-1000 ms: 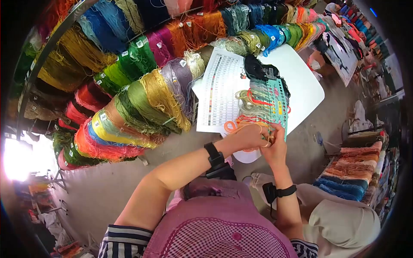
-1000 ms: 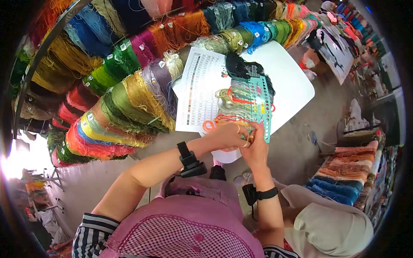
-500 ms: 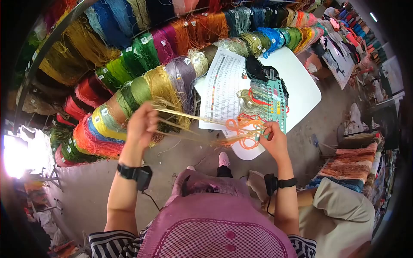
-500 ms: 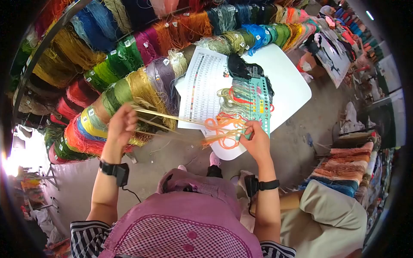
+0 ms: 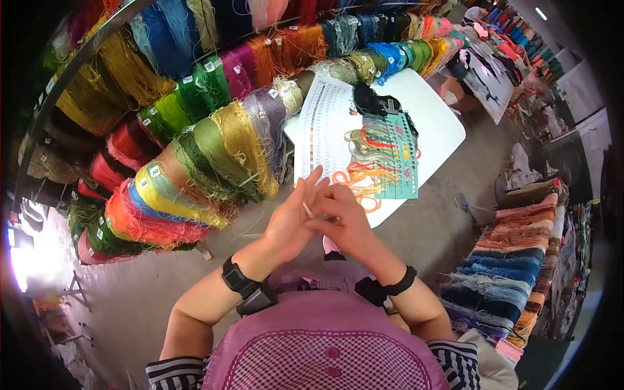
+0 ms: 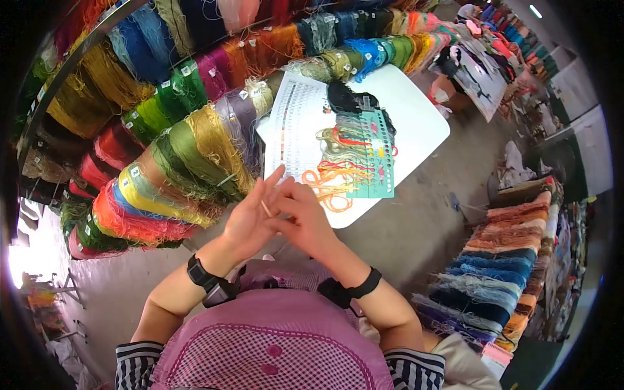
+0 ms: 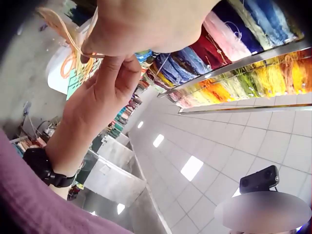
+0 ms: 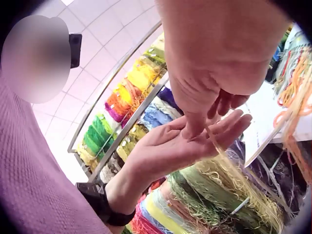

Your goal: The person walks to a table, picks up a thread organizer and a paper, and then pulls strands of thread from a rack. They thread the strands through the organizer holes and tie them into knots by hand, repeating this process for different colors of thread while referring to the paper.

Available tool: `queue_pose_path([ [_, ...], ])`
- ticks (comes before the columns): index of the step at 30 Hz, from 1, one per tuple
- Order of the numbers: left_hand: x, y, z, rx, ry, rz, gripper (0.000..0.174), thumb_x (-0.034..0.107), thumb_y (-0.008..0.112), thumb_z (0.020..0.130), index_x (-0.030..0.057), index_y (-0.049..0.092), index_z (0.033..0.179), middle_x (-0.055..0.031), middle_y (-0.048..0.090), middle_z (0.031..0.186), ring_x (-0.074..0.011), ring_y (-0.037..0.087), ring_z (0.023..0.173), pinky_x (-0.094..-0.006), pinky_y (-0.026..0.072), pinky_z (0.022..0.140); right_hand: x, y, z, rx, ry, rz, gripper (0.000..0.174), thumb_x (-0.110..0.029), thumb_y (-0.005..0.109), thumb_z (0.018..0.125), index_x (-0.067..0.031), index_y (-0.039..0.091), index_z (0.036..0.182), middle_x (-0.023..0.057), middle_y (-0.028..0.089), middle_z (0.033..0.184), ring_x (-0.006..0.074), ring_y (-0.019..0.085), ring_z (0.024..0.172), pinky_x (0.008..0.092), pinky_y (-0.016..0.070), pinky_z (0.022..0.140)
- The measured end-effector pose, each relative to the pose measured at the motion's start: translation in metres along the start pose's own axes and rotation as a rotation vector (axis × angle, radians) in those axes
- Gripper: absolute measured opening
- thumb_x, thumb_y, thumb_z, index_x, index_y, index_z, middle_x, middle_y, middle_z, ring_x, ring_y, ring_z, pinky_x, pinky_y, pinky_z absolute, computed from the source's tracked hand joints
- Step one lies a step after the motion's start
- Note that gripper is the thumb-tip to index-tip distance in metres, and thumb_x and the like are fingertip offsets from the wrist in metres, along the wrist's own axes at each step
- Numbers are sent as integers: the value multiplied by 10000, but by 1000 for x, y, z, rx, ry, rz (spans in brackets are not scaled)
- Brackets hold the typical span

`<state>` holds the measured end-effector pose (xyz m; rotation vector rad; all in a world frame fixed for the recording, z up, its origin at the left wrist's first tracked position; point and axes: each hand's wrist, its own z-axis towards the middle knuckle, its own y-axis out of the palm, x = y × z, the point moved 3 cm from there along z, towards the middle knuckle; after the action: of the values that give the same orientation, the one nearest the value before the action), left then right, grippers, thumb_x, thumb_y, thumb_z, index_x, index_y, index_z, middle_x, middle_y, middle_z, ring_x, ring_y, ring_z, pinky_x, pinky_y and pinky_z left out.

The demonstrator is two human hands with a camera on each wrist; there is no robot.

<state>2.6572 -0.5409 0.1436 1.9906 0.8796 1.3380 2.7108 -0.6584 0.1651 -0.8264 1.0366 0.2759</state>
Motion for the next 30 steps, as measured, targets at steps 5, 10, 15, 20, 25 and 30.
queue_pose_path([
  [5,-22,13,14,-73,-137,82,596,543,284,1012,153,403,1447,-71,537,1353,-197,514,1205,-362,425,961,28,-38,-26,169,130,430,69,-40,684,806,-60,644,858,76,611,979,236,560,982,381,444,915],
  [10,5,6,35,243,155,1439,284,327,586,949,96,717,1051,-74,725,841,-203,663,798,-305,517,673,74,-155,-52,451,333,1373,84,-120,606,913,-88,548,966,31,598,816,139,574,733,332,509,787],
  [15,-50,29,118,-87,528,1924,576,282,664,863,189,473,1398,-126,318,1527,-368,274,1407,-546,240,1121,148,-297,-81,723,367,445,82,-138,647,921,-67,619,951,-46,553,797,26,451,660,167,382,623],
  [20,-105,74,203,180,503,2035,595,310,639,872,192,430,1417,-115,267,1544,-381,203,1428,-631,175,1102,180,-410,-86,797,264,-21,142,-122,588,957,3,653,980,5,645,921,94,602,859,201,446,761],
  [25,-130,121,275,487,498,2015,602,319,651,852,177,446,1400,-137,261,1534,-398,189,1423,-666,192,1067,210,-411,-53,471,306,-101,161,-119,571,955,-21,603,1079,59,693,885,87,621,803,230,463,729],
  [30,-112,171,271,503,661,1770,414,144,628,853,143,572,1264,-123,588,1226,-322,516,1124,-453,434,925,246,-368,-6,81,317,89,118,-152,657,888,-44,617,913,71,692,800,130,624,686,282,468,594],
])
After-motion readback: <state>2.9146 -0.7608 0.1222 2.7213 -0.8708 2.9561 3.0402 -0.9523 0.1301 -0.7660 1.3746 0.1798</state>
